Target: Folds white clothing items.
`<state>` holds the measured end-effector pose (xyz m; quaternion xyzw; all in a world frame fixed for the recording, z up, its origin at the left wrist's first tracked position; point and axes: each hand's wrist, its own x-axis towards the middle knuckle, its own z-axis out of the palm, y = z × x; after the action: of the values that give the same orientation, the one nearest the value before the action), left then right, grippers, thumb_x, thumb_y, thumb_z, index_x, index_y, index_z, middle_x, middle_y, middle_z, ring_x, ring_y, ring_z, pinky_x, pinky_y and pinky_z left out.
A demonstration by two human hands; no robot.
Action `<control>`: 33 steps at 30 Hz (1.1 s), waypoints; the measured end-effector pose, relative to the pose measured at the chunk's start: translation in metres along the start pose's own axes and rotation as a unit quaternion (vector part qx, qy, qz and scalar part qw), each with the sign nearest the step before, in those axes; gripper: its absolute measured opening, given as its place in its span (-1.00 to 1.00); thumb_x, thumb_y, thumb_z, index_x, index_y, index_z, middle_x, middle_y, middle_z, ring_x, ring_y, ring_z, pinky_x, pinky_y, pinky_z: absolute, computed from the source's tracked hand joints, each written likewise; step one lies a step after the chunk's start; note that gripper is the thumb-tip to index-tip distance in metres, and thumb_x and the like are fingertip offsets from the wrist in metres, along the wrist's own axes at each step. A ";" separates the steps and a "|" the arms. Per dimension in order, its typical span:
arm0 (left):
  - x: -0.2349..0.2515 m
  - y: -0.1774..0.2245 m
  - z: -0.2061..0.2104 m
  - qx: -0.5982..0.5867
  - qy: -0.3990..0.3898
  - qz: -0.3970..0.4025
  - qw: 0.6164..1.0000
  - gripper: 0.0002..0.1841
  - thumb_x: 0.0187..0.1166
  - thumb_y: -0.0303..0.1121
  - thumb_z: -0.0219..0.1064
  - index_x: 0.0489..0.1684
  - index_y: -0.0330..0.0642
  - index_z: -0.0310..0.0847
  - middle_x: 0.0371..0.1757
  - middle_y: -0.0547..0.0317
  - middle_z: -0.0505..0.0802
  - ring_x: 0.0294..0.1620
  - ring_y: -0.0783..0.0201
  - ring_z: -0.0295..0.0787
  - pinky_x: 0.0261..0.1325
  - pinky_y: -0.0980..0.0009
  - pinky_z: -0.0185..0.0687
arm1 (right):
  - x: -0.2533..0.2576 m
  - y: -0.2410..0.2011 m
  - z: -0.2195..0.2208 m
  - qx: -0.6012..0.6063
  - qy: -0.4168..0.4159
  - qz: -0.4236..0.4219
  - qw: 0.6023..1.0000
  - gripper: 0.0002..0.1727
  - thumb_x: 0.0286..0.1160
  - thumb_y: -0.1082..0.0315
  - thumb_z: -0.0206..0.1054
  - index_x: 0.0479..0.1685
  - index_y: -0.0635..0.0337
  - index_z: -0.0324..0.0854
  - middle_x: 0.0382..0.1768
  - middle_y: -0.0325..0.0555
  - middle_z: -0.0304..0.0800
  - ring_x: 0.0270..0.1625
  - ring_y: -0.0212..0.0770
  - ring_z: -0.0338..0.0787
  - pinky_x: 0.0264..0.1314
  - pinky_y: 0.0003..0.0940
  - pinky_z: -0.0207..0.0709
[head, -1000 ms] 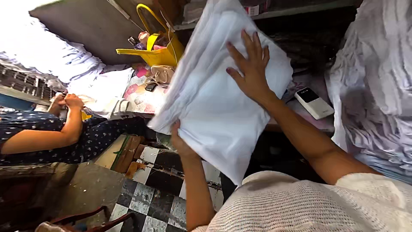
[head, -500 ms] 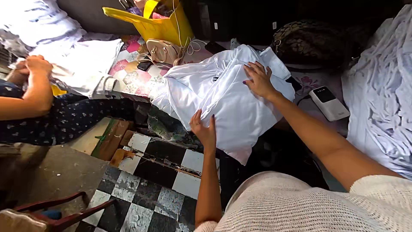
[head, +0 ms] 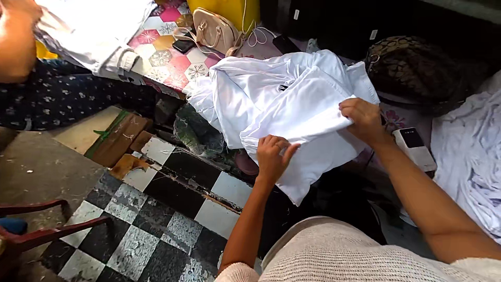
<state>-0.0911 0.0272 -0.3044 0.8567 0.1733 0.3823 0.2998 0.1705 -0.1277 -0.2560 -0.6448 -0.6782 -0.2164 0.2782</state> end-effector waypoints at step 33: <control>0.244 -0.054 0.103 0.006 -0.274 -0.199 0.941 -0.56 0.56 -0.06 0.42 -0.07 -0.38 0.80 0.05 -0.36 0.84 0.25 -0.37 0.70 0.26 -0.50 0.40 | 0.007 -0.034 0.002 0.015 0.131 0.054 0.990 -0.82 0.43 0.53 0.34 -0.17 0.23 0.88 -0.04 0.06 0.92 0.02 -0.04 0.83 0.22 -0.19 0.59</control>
<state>0.1417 0.1570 -0.2594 0.8781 0.2536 0.0645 0.4005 0.1365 -0.1237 -0.2513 -0.6423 -0.6036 -0.2735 0.3851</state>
